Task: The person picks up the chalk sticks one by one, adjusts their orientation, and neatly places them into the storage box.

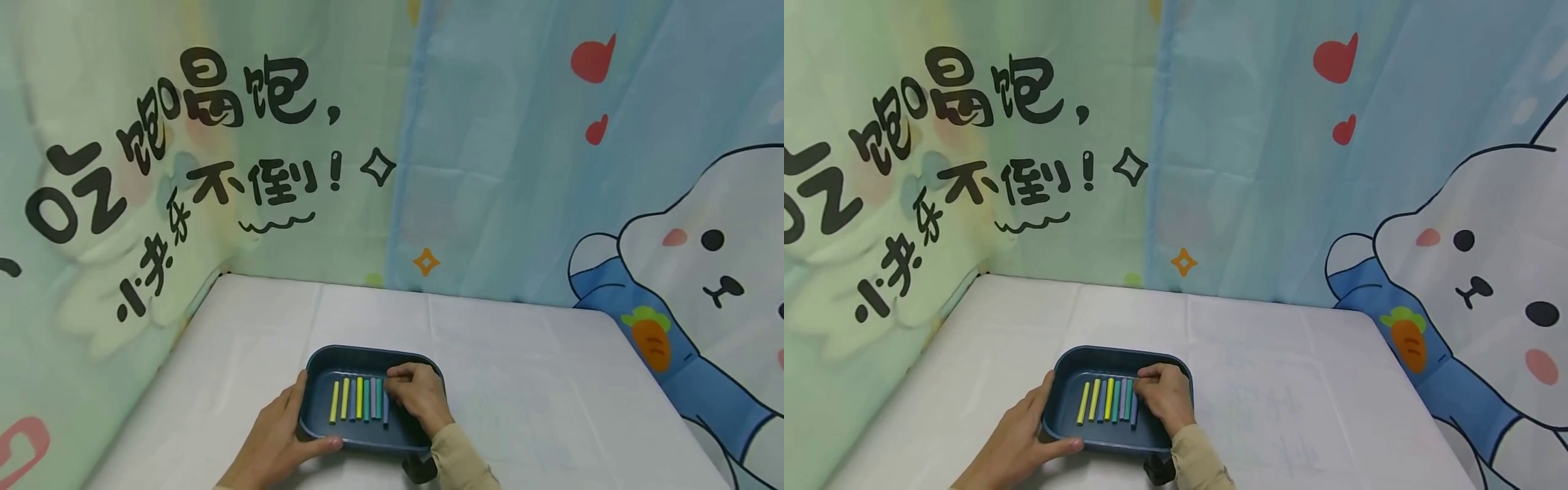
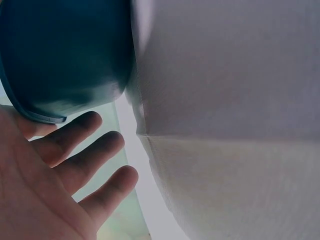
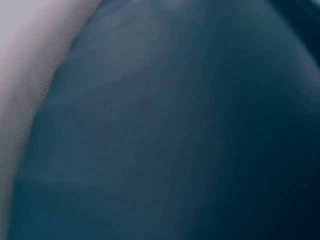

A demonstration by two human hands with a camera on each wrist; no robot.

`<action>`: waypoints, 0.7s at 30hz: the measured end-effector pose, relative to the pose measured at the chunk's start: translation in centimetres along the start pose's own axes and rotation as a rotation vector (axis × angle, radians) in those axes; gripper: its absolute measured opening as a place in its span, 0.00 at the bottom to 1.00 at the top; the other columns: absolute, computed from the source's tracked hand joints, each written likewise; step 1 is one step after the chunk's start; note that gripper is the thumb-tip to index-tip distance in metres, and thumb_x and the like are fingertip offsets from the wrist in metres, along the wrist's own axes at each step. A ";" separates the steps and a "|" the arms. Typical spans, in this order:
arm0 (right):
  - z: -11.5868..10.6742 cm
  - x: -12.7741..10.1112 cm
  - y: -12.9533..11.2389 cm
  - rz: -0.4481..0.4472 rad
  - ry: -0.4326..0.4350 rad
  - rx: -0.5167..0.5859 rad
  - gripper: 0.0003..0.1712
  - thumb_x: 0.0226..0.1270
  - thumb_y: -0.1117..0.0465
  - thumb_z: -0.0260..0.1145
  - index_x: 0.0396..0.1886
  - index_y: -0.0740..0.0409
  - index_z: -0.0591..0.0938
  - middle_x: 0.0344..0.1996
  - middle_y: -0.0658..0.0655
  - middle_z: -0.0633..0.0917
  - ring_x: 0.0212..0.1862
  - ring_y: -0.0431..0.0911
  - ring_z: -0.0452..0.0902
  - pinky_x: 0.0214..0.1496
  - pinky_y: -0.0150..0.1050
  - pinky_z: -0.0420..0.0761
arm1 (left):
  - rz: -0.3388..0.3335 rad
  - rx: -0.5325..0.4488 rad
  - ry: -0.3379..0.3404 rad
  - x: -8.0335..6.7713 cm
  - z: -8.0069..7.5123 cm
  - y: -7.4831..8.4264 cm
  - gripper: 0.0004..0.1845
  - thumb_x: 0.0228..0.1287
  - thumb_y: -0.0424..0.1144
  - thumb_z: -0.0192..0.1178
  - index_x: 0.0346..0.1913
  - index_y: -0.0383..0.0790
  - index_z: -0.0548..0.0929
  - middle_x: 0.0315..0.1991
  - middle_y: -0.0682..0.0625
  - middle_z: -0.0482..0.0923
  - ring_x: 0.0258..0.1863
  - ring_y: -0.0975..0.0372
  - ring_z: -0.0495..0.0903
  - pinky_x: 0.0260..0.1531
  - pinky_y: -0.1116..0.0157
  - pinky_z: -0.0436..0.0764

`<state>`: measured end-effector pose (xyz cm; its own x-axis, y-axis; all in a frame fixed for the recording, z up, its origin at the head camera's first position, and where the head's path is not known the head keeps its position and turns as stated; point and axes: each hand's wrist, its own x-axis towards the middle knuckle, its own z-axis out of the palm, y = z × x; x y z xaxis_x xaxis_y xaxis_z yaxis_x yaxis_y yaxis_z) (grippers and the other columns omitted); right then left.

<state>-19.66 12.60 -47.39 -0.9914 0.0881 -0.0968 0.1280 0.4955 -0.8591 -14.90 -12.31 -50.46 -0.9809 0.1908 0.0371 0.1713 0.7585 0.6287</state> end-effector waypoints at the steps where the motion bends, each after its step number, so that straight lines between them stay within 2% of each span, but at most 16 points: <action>1: 0.0 0.0 0.0 -0.009 0.005 -0.008 0.11 0.58 0.66 0.73 0.42 0.65 0.87 0.27 0.52 0.86 0.24 0.42 0.78 0.27 0.37 0.79 | -0.003 0.002 0.000 0.0 0.0 0.0 0.71 0.43 0.80 0.65 0.81 0.38 0.51 0.70 0.36 0.68 0.66 0.45 0.71 0.63 0.46 0.73; 6: 0.3 0.1 0.3 -0.044 0.037 -0.067 0.10 0.57 0.67 0.73 0.39 0.65 0.88 0.26 0.52 0.87 0.24 0.41 0.79 0.27 0.36 0.79 | -0.008 0.010 -0.004 0.0 0.0 0.0 0.71 0.43 0.80 0.65 0.81 0.38 0.51 0.71 0.37 0.68 0.67 0.46 0.71 0.64 0.46 0.73; 11: 0.6 0.4 0.3 -0.080 0.072 -0.142 0.09 0.56 0.67 0.73 0.38 0.63 0.88 0.27 0.52 0.87 0.28 0.40 0.79 0.30 0.36 0.80 | -0.004 0.006 0.000 -0.1 0.1 0.0 0.71 0.43 0.80 0.65 0.81 0.37 0.51 0.71 0.37 0.68 0.67 0.46 0.71 0.63 0.46 0.73; 21: 1.0 0.6 0.7 -0.048 0.039 -0.129 0.08 0.57 0.69 0.71 0.38 0.66 0.86 0.25 0.52 0.86 0.23 0.40 0.79 0.26 0.35 0.80 | 0.003 0.004 0.000 -0.2 0.1 0.2 0.70 0.45 0.79 0.65 0.81 0.36 0.51 0.71 0.37 0.68 0.67 0.47 0.71 0.63 0.47 0.73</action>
<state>-20.20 12.09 -48.52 -0.9949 0.0941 -0.0350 0.0852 0.6071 -0.7901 -14.69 -12.18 -50.42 -0.9804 0.1930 0.0392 0.1747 0.7605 0.6253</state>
